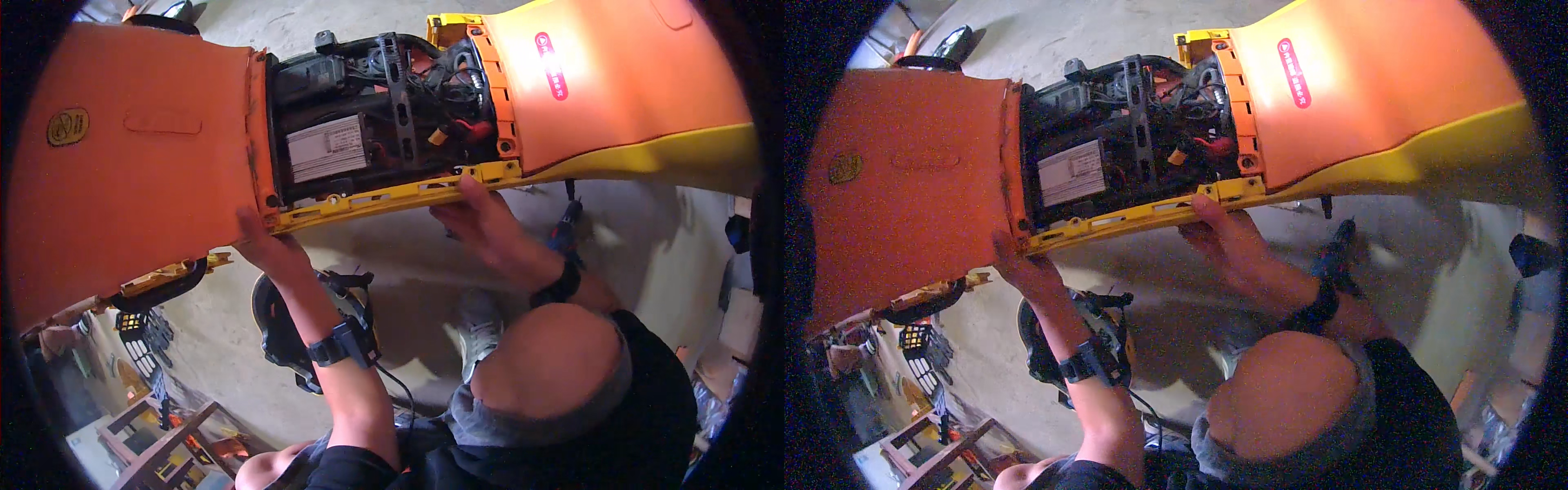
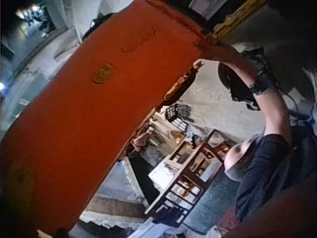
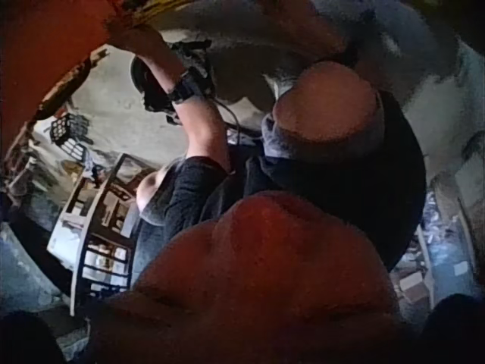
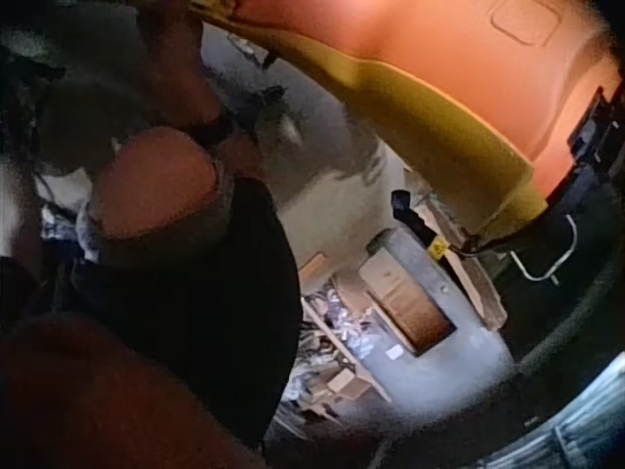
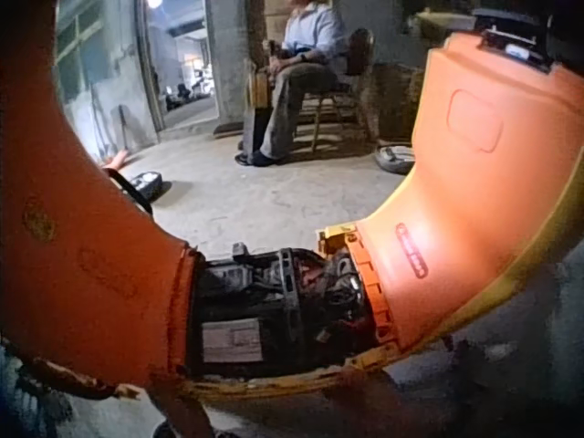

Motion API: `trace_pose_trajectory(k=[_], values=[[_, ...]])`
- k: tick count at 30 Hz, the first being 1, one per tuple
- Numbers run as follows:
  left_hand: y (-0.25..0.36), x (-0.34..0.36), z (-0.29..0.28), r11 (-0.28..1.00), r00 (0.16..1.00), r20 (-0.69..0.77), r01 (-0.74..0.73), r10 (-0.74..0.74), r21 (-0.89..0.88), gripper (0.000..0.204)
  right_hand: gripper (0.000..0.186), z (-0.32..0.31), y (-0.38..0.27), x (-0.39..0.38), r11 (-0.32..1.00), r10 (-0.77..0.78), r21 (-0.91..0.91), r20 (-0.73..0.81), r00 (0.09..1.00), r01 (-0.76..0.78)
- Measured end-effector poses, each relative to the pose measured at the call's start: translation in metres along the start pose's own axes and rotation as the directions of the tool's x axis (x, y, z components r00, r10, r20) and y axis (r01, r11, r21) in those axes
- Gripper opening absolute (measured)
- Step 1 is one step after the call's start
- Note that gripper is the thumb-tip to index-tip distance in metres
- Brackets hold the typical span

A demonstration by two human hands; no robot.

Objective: Use an electric drill to remove screws and then use hands to adjust internal components and reattach body panels on an electric scooter.

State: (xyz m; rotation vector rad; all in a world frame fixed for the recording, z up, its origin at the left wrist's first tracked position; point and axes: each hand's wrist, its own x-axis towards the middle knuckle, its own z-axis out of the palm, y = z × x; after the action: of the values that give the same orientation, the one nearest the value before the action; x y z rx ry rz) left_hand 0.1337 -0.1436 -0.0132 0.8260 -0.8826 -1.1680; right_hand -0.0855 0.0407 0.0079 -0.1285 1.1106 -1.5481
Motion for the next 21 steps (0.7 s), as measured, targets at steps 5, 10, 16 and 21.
trace_pose_trajectory(k=[5, 10, 16, 21], values=[[-0.007, 0.003, -0.009, 0.995, 0.994, -0.087, 0.068, -0.062, 0.066, 0.039, 0.056, -0.005, 0.000, 0.003, 0.999, 0.048, 0.012, 0.026, 0.999, -0.048], [-0.035, 0.013, -0.026, 0.993, 0.991, -0.071, 0.113, -0.114, -0.019, 0.030, 0.059, -0.001, -0.038, -0.024, 0.898, 0.190, -0.421, 0.108, 0.976, -0.128], [0.000, 0.005, -0.003, 0.989, 0.995, -0.056, 0.073, -0.081, -0.128, 0.047, 0.047, 0.068, -0.121, -0.049, 0.127, 0.626, -0.977, 0.213, 0.750, 0.172], [-0.002, 0.014, -0.007, 0.982, 0.994, -0.092, 0.049, -0.066, -0.182, 0.054, 0.033, 0.180, -0.081, -0.035, -0.033, 0.848, -0.667, 0.375, 0.374, 0.744]])
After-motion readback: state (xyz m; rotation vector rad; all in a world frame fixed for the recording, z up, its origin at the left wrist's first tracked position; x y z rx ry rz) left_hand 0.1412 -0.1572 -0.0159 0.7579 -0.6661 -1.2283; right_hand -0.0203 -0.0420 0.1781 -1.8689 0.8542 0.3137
